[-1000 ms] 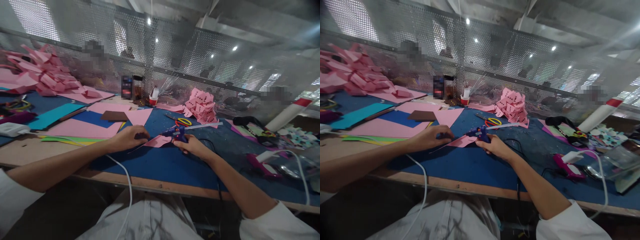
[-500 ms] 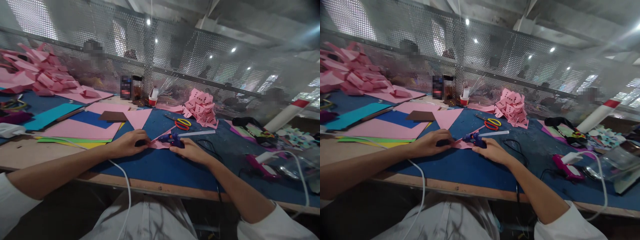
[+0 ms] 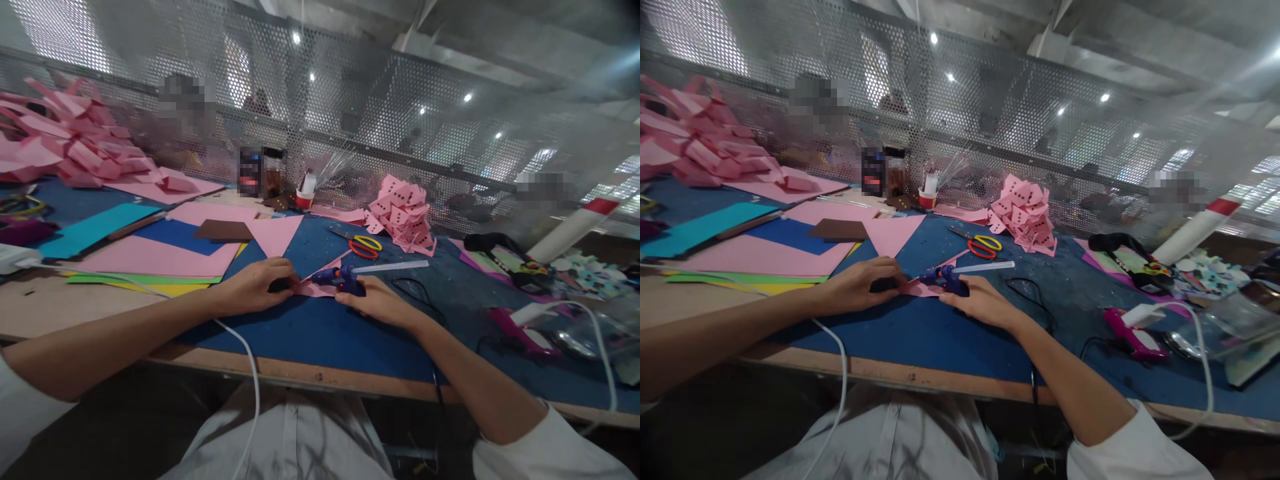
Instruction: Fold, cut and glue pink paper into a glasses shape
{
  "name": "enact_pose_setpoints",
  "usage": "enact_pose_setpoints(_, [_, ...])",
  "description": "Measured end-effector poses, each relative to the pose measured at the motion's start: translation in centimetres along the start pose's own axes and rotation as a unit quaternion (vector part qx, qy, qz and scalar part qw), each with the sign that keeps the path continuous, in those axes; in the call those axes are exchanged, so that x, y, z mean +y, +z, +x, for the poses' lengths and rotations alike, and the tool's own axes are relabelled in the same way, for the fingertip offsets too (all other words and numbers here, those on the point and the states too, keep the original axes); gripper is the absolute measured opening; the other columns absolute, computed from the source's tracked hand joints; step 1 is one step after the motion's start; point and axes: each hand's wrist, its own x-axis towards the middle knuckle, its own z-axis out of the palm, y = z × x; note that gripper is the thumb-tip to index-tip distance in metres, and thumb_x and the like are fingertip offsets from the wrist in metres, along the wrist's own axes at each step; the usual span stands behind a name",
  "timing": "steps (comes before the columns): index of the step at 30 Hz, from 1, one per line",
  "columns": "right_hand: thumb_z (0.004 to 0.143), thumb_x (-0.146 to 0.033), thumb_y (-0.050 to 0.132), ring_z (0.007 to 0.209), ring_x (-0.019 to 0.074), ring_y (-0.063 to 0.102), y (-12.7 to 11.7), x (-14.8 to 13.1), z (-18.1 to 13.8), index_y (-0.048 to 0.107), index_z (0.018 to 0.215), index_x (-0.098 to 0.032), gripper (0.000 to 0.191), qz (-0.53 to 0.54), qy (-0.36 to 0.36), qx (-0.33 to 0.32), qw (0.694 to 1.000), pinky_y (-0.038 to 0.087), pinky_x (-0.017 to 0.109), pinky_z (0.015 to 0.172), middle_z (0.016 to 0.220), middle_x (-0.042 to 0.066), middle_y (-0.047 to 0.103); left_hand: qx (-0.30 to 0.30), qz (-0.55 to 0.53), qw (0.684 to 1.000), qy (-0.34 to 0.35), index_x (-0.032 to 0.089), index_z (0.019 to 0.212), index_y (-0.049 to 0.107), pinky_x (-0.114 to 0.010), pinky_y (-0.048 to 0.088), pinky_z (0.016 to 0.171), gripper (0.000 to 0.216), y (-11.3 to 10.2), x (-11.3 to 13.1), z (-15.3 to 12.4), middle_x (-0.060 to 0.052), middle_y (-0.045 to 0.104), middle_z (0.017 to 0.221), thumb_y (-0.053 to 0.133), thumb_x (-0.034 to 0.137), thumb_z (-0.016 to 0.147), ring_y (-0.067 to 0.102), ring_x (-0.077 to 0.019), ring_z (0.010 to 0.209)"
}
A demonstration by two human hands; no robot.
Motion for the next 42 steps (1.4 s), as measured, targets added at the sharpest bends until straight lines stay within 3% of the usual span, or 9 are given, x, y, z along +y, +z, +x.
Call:
enact_pose_setpoints(9, [0.09,-0.056,0.058,0.057,0.0113,0.048,0.05,0.28,0.08,0.069,0.111,-0.019,0.044,0.003,-0.003,-0.018,1.0,0.035,0.022,0.052,0.065,-0.002,0.053,0.012,-0.007,1.0,0.004,0.019,0.103,0.064,-0.029,0.047,0.085,0.016,0.07,0.2,0.13,-0.007,0.066,0.098,0.055,0.025,0.092,0.061,-0.0189,0.095])
enact_pose_setpoints(20, [0.09,-0.055,0.057,0.056,0.0116,0.047,0.05,-0.01,0.03,0.07,0.099,-0.017,0.042,0.0,0.006,-0.018,1.0,0.035,0.022,0.052,0.064,-0.002,0.054,0.001,-0.006,1.0,-0.004,0.019,0.104,0.065,-0.028,0.045,0.085,0.015,-0.02,0.03,0.05,-0.006,0.066,0.1,0.056,0.022,0.091,0.061,-0.0187,0.097])
enact_pose_setpoints(28, [0.091,-0.051,0.057,0.059,0.0121,0.049,-0.19,-0.13,-0.11,0.066,0.124,-0.022,0.044,-0.012,-0.016,-0.011,1.0,0.037,0.023,0.057,0.068,-0.002,0.055,-0.001,-0.005,1.0,-0.008,0.019,0.105,0.064,-0.028,0.046,0.084,0.016,0.03,0.02,0.14,-0.006,0.065,0.099,0.056,0.021,0.091,0.06,-0.0182,0.096])
enact_pose_setpoints(35, [0.092,-0.05,0.056,0.062,0.0137,0.049,-0.29,-0.31,-0.36,0.071,0.114,-0.019,0.041,-0.032,-0.018,0.006,0.999,0.038,0.024,0.06,0.068,-0.001,0.056,-0.003,-0.001,1.0,-0.002,0.019,0.104,0.063,-0.028,0.045,0.085,0.015,0.08,-0.17,0.07,-0.006,0.065,0.1,0.056,0.021,0.091,0.06,-0.0184,0.096])
enact_pose_setpoints(42, [0.092,-0.05,0.056,0.064,0.0151,0.05,-0.53,0.15,-0.27,0.068,0.123,-0.023,0.043,-0.024,-0.025,0.014,0.999,0.04,0.026,0.063,0.069,0.0,0.058,-0.003,-0.002,1.0,-0.004,0.019,0.104,0.064,-0.028,0.045,0.084,0.015,0.06,-0.16,0.05,-0.006,0.065,0.1,0.056,0.022,0.092,0.06,-0.0185,0.096])
